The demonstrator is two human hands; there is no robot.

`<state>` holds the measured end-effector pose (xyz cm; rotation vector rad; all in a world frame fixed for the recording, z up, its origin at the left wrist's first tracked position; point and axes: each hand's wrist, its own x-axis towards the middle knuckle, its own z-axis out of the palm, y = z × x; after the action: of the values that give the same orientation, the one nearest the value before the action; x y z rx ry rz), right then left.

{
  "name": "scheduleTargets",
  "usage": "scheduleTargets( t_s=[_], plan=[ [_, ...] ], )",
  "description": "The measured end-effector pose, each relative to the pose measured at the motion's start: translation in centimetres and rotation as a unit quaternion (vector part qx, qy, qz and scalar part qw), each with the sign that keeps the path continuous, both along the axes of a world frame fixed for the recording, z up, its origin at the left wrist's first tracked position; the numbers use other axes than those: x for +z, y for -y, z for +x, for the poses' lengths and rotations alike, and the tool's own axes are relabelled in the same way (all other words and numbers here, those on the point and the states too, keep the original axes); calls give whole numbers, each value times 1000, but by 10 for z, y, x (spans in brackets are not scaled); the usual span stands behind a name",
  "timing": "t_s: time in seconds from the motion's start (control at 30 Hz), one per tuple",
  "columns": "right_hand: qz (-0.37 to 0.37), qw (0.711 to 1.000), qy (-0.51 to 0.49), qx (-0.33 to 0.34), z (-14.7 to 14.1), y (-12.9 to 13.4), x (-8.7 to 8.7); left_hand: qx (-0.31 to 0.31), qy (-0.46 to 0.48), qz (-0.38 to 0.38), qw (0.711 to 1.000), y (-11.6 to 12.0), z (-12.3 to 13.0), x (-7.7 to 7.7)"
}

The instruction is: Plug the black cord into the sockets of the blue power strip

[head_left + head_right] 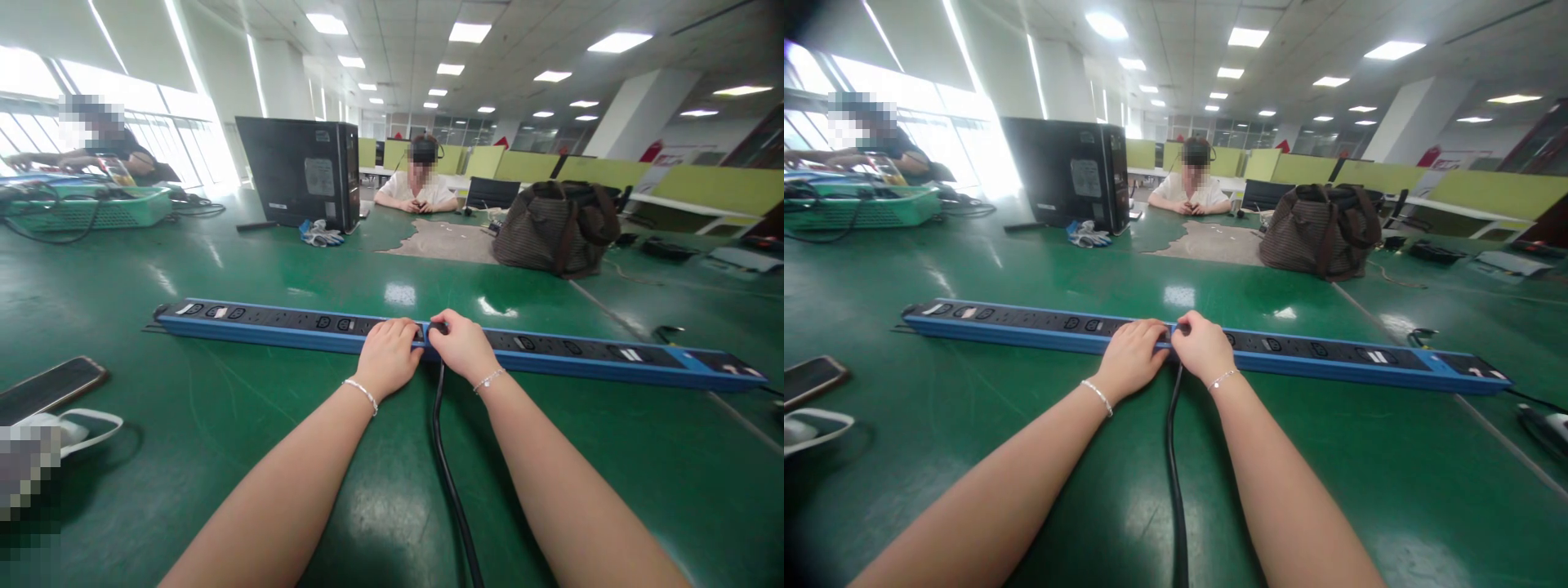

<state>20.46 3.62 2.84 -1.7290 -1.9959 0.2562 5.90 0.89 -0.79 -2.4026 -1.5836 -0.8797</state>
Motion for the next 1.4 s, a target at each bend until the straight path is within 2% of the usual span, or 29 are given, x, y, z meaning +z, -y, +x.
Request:
scheduleTargets(
  t_s=[0.57,0.67,0.77,0.83,0.9,0.97,1.13,1.23,1.33,1.4],
  plan=[
    [22,996,-82,4,2,-4,-8,18,-10,-17,1000,2,0,3],
    [42,990,-136,8,7,-2,5,20,-13,-20,1000,2,0,4],
    [73,973,-219,9,14,4,31,25,-14,-21,999,2,1,4],
    [83,968,-236,8,18,9,45,26,-14,-20,999,1,1,5],
    [85,968,-235,10,19,12,52,27,-14,-19,999,2,1,5],
    [74,973,-220,15,18,12,51,29,-14,-23,999,2,1,5],
    [25,984,-174,22,15,3,34,21,-5,-32,999,1,0,4],
    [2,987,-158,28,15,0,29,5,33,-24,999,-2,-2,4],
    [-16,986,-164,32,12,1,30,18,120,-25,992,-1,-1,13],
    [-49,979,-195,32,8,5,32,20,176,-67,982,2,1,25]
  ],
)
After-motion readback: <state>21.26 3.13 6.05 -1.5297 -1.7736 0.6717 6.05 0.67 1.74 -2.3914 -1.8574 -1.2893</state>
